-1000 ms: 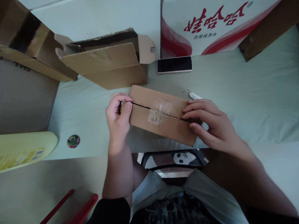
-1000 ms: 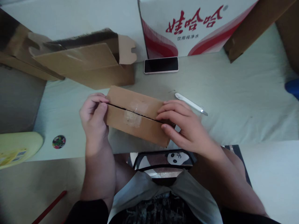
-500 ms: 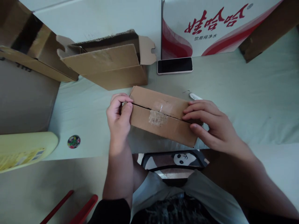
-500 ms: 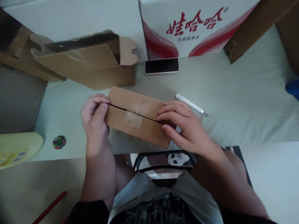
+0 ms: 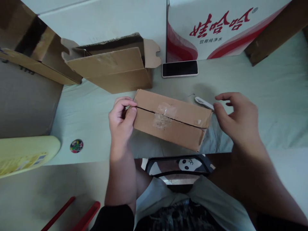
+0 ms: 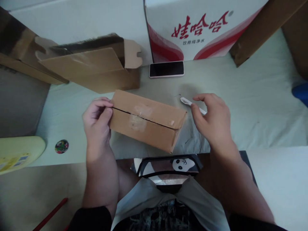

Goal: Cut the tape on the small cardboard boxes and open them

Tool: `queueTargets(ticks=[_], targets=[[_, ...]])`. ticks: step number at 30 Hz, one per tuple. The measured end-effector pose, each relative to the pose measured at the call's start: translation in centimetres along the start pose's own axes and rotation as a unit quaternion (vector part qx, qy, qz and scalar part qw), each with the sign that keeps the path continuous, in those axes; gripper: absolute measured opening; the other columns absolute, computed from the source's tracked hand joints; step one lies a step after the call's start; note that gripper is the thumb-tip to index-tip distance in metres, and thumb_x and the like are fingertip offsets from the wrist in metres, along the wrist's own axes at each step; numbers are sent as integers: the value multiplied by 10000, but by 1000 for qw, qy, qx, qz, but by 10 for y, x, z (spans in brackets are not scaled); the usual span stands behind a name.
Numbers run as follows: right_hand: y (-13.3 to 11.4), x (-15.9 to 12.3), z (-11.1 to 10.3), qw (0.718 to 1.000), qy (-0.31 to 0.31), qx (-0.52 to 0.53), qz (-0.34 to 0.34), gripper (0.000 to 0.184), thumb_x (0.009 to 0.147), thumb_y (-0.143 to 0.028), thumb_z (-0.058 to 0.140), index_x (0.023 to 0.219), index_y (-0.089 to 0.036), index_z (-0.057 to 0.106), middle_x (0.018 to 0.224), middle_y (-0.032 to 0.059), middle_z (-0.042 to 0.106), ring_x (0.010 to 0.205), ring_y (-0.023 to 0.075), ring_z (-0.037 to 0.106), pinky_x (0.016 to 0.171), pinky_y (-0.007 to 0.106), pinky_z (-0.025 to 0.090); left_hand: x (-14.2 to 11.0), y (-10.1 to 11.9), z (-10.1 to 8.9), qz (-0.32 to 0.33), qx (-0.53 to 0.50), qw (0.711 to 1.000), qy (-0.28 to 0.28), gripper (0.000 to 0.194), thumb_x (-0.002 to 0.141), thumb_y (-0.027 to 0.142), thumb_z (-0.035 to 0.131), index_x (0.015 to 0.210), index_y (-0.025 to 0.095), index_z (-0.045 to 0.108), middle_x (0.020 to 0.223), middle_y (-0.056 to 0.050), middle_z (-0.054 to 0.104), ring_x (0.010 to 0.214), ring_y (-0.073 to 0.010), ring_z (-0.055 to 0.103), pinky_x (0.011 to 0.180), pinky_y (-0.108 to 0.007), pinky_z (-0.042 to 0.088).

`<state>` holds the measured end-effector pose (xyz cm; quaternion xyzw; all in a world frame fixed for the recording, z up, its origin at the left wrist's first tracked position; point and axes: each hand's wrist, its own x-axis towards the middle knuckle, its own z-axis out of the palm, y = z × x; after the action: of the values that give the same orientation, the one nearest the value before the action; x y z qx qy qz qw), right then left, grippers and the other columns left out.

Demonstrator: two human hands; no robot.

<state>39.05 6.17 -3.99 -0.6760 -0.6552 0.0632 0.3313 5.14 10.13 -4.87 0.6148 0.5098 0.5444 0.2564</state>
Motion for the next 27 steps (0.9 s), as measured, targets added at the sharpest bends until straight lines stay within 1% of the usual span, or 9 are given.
queueTargets(ticks=[2,5,9,13,16,19,22,24,27], targets=[[19,-1,10,996,-72,-57,16,399,887,-438,639,1163,-176,759,1109,184,766,1012,372,740,918,588,600,0,0,1,2,-2,1000,0,28,882,248,689,868,259,710,1000,-39,682,1033,-215,673,895,-356,540],[44,-8,26,983,-150,-104,-4,481,866,-435,644,1259,-177,748,1149,183,744,1007,354,714,898,568,605,0,0,2,8,-9,1000,1,42,882,230,691,878,261,718,1003,-35,689,1014,-210,677,879,-352,541],[56,-11,38,983,-131,-126,-17,381,849,-321,616,1175,-205,776,1058,154,728,906,308,680,829,508,601,2,-2,1,7,-10,1000,3,17,873,258,702,862,262,714,993,-36,696,1005,-213,680,873,-358,542],[54,-4,38,976,-152,-145,62,471,845,-294,623,1292,-186,726,1042,167,716,863,321,684,799,518,593,4,-8,-4,-4,-21,999,34,53,875,276,721,838,249,697,974,-30,686,1018,-205,684,927,-357,536],[48,3,34,971,-166,-147,93,517,834,-223,571,1329,-154,701,1061,185,745,890,337,707,840,532,593,5,-11,-10,-27,-41,996,71,73,851,287,734,816,237,695,968,-26,692,1000,-197,682,942,-350,528],[38,8,26,976,-185,-76,92,456,818,-209,553,1240,-170,722,1086,172,746,949,333,713,913,527,586,5,-11,-13,-45,-54,994,85,37,820,269,723,810,237,709,980,-24,709,985,-195,676,938,-347,523],[23,9,14,976,-198,42,82,383,794,-206,556,1144,-232,711,988,107,722,910,302,693,877,488,593,4,-10,-12,-33,-47,996,75,21,822,260,712,825,252,731,983,-23,719,1006,-208,680,946,-357,525],[14,9,9,964,-228,125,63,390,793,-216,573,1162,-252,691,983,76,723,912,292,695,876,486,605,4,-9,-11,-22,-45,997,63,34,848,275,714,844,260,744,993,-23,725,1026,-215,684,971,-369,526],[7,7,8,923,-312,222,22,418,837,-302,624,1249,-259,683,1120,74,758,1056,318,723,1023,554,604,3,-10,-11,-17,-51,997,46,66,887,307,721,887,269,775,1025,-26,735,1066,-220,686,1009,-377,522]])
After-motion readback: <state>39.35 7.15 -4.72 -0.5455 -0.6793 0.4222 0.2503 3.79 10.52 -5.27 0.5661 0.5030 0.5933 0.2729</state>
